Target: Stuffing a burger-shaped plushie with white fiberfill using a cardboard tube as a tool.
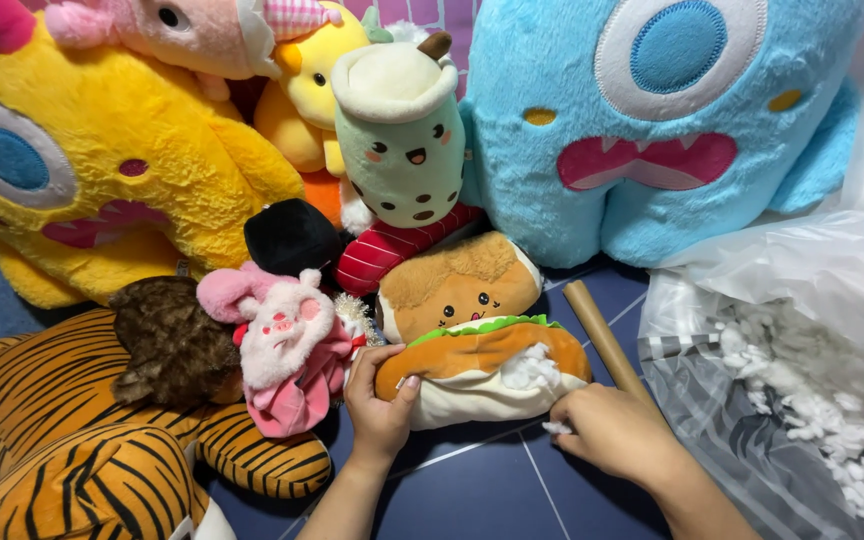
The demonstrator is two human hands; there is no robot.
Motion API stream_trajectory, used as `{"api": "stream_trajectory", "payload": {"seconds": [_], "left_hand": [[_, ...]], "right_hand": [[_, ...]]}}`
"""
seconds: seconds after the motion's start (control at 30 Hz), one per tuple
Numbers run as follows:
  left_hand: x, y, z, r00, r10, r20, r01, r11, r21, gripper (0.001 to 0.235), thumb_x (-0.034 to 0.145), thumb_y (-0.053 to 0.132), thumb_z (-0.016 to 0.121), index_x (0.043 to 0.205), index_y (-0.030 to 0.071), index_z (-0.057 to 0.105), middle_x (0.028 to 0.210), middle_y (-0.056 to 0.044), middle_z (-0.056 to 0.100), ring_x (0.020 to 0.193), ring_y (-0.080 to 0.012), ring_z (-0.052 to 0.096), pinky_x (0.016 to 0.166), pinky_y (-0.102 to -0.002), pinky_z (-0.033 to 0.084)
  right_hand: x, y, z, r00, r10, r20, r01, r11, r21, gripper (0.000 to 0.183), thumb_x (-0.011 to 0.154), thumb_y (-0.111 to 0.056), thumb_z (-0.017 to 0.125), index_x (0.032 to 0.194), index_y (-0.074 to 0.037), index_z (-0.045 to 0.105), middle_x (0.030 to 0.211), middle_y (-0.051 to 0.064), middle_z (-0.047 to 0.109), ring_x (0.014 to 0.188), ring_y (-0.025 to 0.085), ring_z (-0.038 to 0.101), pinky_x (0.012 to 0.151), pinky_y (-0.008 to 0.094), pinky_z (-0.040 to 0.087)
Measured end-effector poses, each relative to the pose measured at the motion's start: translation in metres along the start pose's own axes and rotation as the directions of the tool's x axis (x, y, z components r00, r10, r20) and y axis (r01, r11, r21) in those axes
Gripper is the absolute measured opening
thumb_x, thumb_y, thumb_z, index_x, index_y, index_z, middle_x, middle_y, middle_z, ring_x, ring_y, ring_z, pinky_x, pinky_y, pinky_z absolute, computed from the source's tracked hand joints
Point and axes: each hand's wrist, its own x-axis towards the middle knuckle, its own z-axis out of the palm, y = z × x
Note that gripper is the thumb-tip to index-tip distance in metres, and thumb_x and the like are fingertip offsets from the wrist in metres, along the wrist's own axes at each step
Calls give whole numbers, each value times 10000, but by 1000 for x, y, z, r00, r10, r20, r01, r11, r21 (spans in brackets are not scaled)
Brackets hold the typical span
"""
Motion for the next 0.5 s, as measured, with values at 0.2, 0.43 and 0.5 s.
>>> {"api": "stream_trajectory", "payload": {"seconds": [0.2, 0.43, 0.5], "left_hand": [[0, 1, -1, 1000, -17, 6, 17, 1000, 2, 374, 827, 378, 690, 1069, 93, 701, 1000, -62, 686, 933, -216, 659, 862, -350, 519], [0, 2, -1, 1000, -23, 21, 23, 1000, -7, 378, 826, 371, 698, 1084, 94, 703, 1011, -60, 683, 945, -213, 655, 870, -344, 515], [0, 3, -3, 1000, -9, 23, 9, 1000, -21, 380, 835, 372, 696, 1078, 80, 699, 998, -71, 669, 934, -219, 646, 867, -346, 510]], "right_hand": [[-7, 26, -7, 959, -71, -275, 266, 560, 784, 186, 734, -144, 899, 902, -79, 945, 861, 33, 944, 742, 68, 796, 656, 221, 604], [16, 31, 16, 639, -86, -764, 691, 500, 522, 398, 889, -316, 660, 1159, -47, 776, 1191, 140, 795, 1065, 207, 781, 864, 277, 627], [13, 16, 12, 488, -157, -859, 768, 546, 336, 484, 1017, -291, 388, 1188, -27, 755, 1129, 136, 785, 940, 226, 666, 881, 349, 494]]}}
